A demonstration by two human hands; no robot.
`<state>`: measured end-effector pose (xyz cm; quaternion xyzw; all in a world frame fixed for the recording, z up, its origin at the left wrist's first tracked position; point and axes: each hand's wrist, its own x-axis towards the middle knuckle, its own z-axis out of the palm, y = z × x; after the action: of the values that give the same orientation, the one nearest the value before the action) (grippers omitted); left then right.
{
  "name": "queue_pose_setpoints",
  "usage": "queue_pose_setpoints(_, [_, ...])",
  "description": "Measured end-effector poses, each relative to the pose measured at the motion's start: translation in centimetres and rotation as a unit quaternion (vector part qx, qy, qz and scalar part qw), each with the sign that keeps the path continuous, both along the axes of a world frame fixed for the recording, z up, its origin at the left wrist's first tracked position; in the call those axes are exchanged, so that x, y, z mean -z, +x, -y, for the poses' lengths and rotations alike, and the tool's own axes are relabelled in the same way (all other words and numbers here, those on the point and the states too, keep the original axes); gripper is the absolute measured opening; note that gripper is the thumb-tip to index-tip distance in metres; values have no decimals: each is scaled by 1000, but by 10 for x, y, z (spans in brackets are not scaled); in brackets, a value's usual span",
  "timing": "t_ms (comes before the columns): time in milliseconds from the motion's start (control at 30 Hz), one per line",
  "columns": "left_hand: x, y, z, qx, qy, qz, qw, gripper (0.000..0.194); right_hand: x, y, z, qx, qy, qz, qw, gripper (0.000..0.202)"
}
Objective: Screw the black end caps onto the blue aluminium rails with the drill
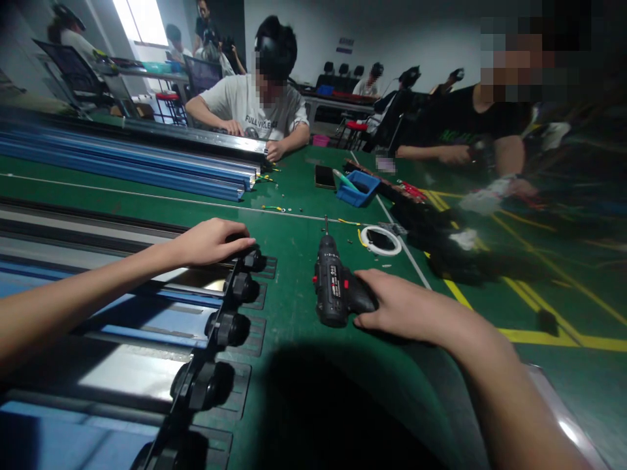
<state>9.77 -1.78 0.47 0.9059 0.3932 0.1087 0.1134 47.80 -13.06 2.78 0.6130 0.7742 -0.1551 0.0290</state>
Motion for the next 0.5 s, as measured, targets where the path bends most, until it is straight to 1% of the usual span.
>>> queue_pose_setpoints(33, [1, 0, 0, 2, 1, -2, 1000, 51, 9, -6, 4, -12, -6, -11, 1000, 59])
queue_pose_setpoints(100, [2, -1, -1, 9, 3, -5, 1000, 49, 24, -18, 8, -18, 15, -11, 1000, 61])
queue_pose_setpoints(167, [2, -3, -2, 14, 3, -6, 1000, 46, 36, -29, 11, 3, 78, 18, 997, 71])
queue_pose_setpoints(233, [2, -4, -3, 16, -1, -10, 1000, 43, 43, -36, 15, 29, 123, 50, 991, 79])
queue_pose_setpoints(300, [2, -4, -3, 15, -4, -18, 1000, 42, 45, -39, 19, 36, 135, 68, 988, 79])
queue_pose_setpoints(400, [1, -4, -2, 13, -4, -27, 1000, 42, 43, -38, 23, 25, 133, 75, 988, 73])
queue_pose_setpoints(500, [1, -5, -3, 16, -1, -27, 1000, 42, 41, -38, 25, 35, 142, 76, 986, 69])
